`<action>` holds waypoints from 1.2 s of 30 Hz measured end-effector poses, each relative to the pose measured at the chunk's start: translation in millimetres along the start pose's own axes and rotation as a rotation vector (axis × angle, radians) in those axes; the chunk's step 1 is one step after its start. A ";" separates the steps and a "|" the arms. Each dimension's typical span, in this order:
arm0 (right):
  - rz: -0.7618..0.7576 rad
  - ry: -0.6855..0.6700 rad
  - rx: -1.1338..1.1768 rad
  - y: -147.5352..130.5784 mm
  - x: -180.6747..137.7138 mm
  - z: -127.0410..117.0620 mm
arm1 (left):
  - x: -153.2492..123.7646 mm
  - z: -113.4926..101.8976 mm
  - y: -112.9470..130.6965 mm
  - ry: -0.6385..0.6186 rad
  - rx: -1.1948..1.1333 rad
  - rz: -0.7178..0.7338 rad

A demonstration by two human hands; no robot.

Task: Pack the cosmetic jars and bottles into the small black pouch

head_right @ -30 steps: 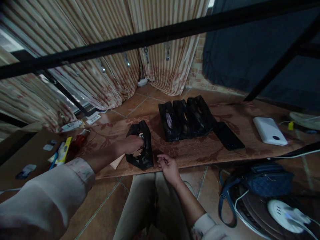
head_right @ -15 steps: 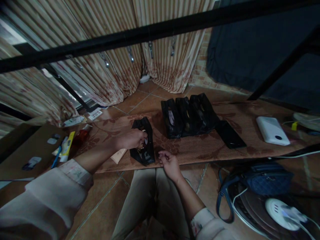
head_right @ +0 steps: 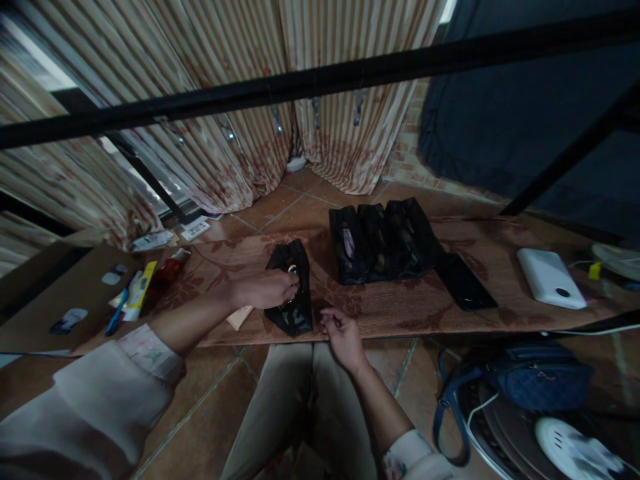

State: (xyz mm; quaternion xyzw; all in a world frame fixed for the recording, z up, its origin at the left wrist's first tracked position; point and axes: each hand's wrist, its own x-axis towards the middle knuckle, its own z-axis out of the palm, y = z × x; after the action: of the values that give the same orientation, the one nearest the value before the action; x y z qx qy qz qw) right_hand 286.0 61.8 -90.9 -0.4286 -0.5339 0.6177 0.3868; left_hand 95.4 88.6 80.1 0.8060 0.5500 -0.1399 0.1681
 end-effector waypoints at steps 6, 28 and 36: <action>-0.005 -0.005 0.015 -1.8 -1.0 0.7 | -9.9 2.5 5.8 0.017 0.048 0.028; 0.010 0.007 -0.004 -1.9 -2.1 1.8 | -12.9 11.3 12.9 0.202 0.057 -0.121; 0.033 0.022 -0.053 -4.6 -4.5 1.7 | -20.1 1.9 10.7 0.275 -0.067 -0.198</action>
State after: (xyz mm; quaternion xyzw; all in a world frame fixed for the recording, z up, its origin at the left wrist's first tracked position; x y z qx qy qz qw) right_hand 286.0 57.6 -85.7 -0.4544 -0.5387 0.6049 0.3707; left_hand 98.2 67.3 87.9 0.7535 0.6488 -0.0257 0.1032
